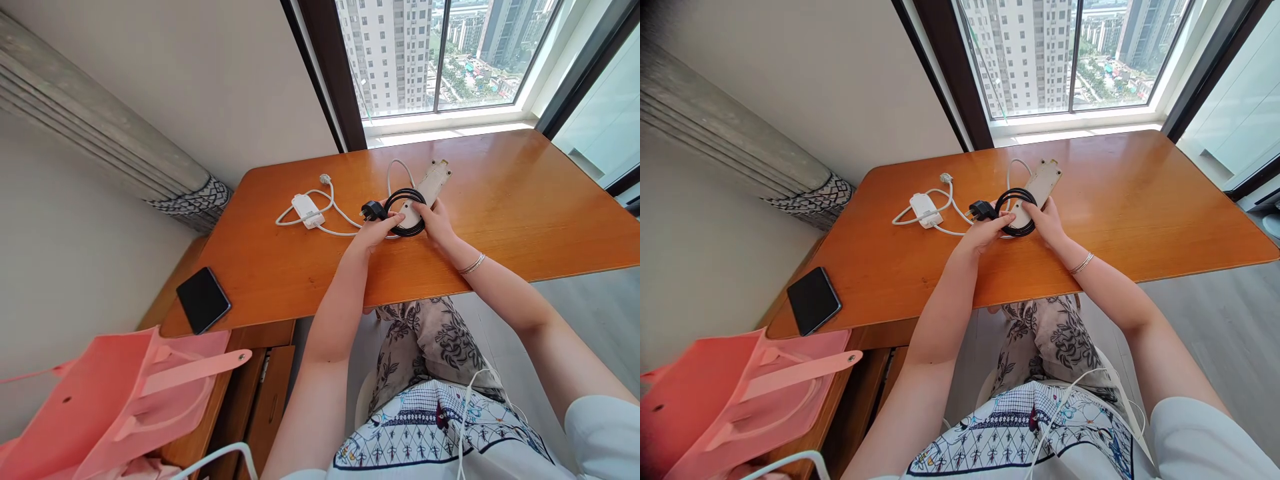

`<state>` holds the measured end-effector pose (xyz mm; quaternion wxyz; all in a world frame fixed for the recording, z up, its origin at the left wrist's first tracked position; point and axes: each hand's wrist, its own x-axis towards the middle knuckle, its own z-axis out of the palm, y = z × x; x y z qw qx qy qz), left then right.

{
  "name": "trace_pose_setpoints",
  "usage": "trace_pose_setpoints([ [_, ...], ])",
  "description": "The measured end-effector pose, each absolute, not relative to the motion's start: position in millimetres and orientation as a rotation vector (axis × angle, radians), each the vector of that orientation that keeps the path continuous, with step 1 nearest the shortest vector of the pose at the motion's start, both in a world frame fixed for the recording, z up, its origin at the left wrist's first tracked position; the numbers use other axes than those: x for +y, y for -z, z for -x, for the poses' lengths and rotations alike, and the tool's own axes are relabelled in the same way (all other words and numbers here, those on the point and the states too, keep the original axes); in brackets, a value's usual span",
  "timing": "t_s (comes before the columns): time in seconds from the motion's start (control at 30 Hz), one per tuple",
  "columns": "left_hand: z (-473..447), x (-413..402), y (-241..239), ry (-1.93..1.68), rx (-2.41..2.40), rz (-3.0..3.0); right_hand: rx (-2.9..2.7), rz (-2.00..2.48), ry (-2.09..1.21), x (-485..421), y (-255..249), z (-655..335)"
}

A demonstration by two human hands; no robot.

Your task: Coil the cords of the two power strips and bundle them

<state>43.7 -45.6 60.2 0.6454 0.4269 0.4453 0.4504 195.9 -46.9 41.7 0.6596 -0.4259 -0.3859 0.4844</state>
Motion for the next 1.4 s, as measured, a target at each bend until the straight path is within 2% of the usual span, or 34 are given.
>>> trace_pose_setpoints([
  [0.2, -46.7, -40.9, -58.7, -1.065, 0.928, -0.803, -0.691, 0.976, -1.212, -43.3, -47.5, -200.1],
  [0.33, -45.5, -32.2, -55.9, -1.296, 1.017, -0.724, -0.565, 1.007, -1.282, -40.4, -54.5, -205.5],
  [0.47, -38.1, -32.2, -51.2, -1.882, 1.321, -1.163, -0.435, 1.053, -1.312, -40.7, -59.9, -205.5],
  [0.53, -35.2, -37.8, -48.9, -1.985, 1.410, -1.631, -0.390, 1.056, -1.319, -41.6, -61.6, -204.0],
  [0.6, -36.6, -45.0, -47.7, -1.789, 1.381, -2.147, -0.366, 1.045, -1.323, -42.4, -62.8, -203.1],
  [0.67, -42.6, -51.2, -48.4, -1.433, 1.262, -2.544, -0.362, 1.037, -1.326, -42.9, -63.5, -203.4],
  [0.73, -50.7, -54.9, -51.1, -1.124, 1.186, -2.741, -0.358, 1.032, -1.321, -43.3, -63.9, -204.2],
  [0.83, -59.0, -56.5, -57.1, -0.922, 1.219, -2.751, -0.358, 1.018, -1.316, -43.7, -63.9, -204.7],
  [1.17, -58.2, -56.3, -66.1, -1.069, 0.997, -2.238, -0.461, 0.999, -1.431, -44.1, -56.3, -209.3],
  [1.4, -56.5, -60.5, -68.1, -1.114, 0.995, -2.117, -0.619, 0.958, -1.455, -48.2, -60.5, -211.0],
])
